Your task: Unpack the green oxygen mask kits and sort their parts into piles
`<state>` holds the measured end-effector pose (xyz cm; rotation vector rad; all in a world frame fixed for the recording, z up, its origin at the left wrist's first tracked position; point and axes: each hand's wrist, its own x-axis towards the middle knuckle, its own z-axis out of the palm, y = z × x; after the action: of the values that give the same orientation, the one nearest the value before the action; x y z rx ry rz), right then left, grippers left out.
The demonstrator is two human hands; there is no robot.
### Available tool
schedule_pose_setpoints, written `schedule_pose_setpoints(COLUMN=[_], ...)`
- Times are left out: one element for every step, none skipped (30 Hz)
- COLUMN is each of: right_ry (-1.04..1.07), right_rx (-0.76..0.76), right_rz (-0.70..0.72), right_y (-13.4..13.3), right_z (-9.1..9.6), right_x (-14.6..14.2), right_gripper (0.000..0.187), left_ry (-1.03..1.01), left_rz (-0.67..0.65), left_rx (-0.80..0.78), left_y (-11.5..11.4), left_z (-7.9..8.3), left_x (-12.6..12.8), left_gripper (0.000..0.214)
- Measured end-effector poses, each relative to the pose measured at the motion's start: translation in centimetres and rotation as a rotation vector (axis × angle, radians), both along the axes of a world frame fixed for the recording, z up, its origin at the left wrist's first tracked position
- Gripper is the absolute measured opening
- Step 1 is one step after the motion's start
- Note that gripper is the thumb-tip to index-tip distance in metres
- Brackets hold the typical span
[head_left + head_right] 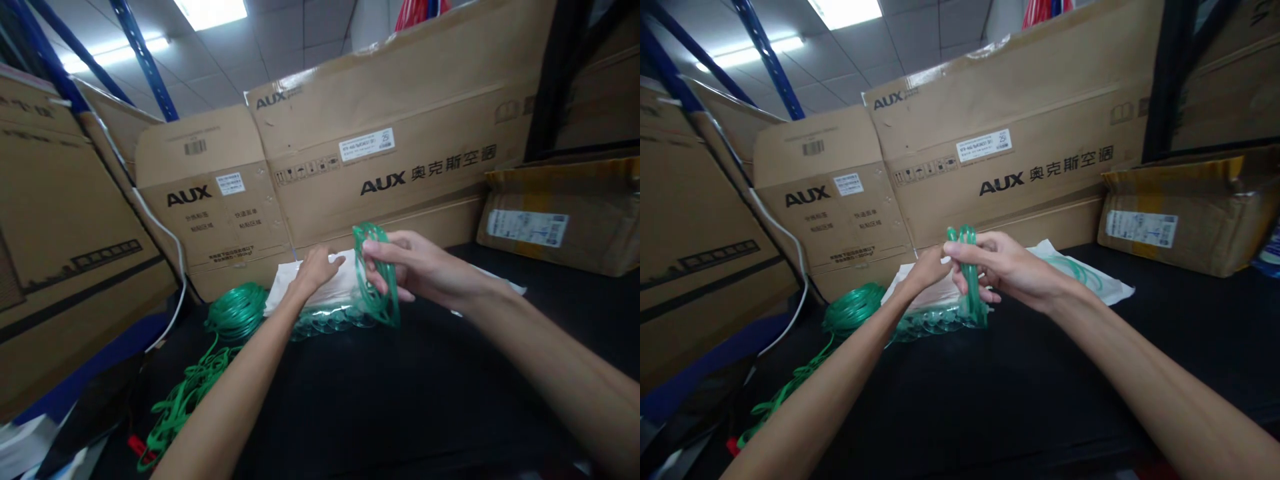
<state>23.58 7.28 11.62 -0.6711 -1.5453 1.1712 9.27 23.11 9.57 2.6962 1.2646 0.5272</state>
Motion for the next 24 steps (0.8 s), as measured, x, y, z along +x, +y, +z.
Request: schedule_pose_setpoints(right_ry=[-0.017,-0.03,-0.041,-0.05,-0.061,-0.073,-0.089,-0.103,-0.108,-0.11,-0.11,-0.107,-0.104,-0.101,-0.099,-0.104,-0.125,-0.174,-0.251,-0.345,-0.447,-0.542,-0.623,-0.685], right_rx=[-0.01,-0.014,-0.016,-0.017,-0.021,-0.028,-0.039,-0.054,-0.072,-0.092,-0.12,-0.157,-0.206,-0.264,-0.325,-0.383,-0.433,-0.462,-0.453,-0.398,-0.297,-0.158,-0.004,0.143], right_rz=[0.087,0.17,0.243,0.303,0.351,0.383,0.401,0.409,0.41,0.401,0.382,0.356,0.326,0.291,0.254,0.212,0.168,0.121,0.055,-0.05,-0.195,-0.364,-0.521,-0.642], right_y=[-0.1,-0.2,-0.3,-0.3,-0.4,-0.5,-0.6,-0.8,-1.0,-1.3,-1.6,-1.8,-2.0,-2.2,-2.3,-2.4,-2.4,-2.4,-2.4,-2.4,-2.5,-2.8,-3.3,-3.9], right_z=[0.0,0.0,-0.1,-0.2,-0.3,-0.4,-0.6,-0.8,-1.1,-1.4,-1.9,-2.5,-3.2,-4.0,-4.9,-5.8,-6.7,-7.5,-8.2,-8.8,-9.1,-9.2,-9.0,-8.7], right_x=[-0.3,-0.7,-1.0,-1.3,-1.6,-1.8,-1.9,-1.9,-1.9,-1.8,-1.6,-1.3,-1.0,-0.7,-0.4,0.0,0.5,1.0,1.5,2.1,2.6,3.0,3.1,3.0], right_gripper=[0.035,0.035,0.035,0.036,0.037,0.037,0.037,0.037,0.035,0.032,0.03,0.029,0.029,0.03,0.031,0.032,0.033,0.033,0.034,0.036,0.037,0.039,0.039,0.038], left_ry=[-0.09,-0.179,-0.255,-0.311,-0.358,-0.402,-0.462,-0.548,-0.624,-0.684,-0.714,-0.713,-0.694,-0.664,-0.629,-0.585,-0.533,-0.477,-0.423,-0.379,-0.349,-0.334,-0.327,-0.319], left_rz=[-0.038,-0.076,-0.113,-0.148,-0.179,-0.207,-0.235,-0.262,-0.281,-0.287,-0.281,-0.267,-0.249,-0.228,-0.202,-0.172,-0.138,-0.107,-0.086,-0.078,-0.084,-0.101,-0.12,-0.14], left_rx=[-0.014,-0.039,-0.069,-0.096,-0.136,-0.193,-0.283,-0.421,-0.539,-0.61,-0.636,-0.619,-0.593,-0.571,-0.552,-0.531,-0.5,-0.449,-0.384,-0.311,-0.239,-0.175,-0.124,-0.091], left_y=[-1.1,-2.2,-3.4,-4.5,-5.6,-6.6,-7.5,-8.2,-8.9,-9.4,-9.9,-10.2,-10.5,-10.7,-10.8,-10.9,-11.1,-11.2,-11.4,-11.7,-12.0,-12.5,-13.0,-13.7], left_z=[0.5,0.9,1.2,1.4,1.4,1.3,1.0,0.7,0.3,-0.2,-0.8,-1.4,-2.0,-2.7,-3.3,-3.8,-4.3,-4.6,-4.9,-5.0,-4.9,-4.8,-4.6,-4.4], left_x=[-0.3,-0.7,-1.2,-1.7,-2.4,-3.1,-4.0,-4.9,-5.8,-6.8,-7.8,-8.7,-9.6,-10.4,-11.0,-11.6,-12.0,-12.3,-12.6,-12.8,-13.0,-13.2,-13.5,-13.7], left_gripper=[0.037,0.047,0.061,0.074,0.083,0.089,0.091,0.09,0.086,0.079,0.068,0.058,0.049,0.044,0.044,0.045,0.046,0.045,0.042,0.038,0.033,0.028,0.025,0.022])
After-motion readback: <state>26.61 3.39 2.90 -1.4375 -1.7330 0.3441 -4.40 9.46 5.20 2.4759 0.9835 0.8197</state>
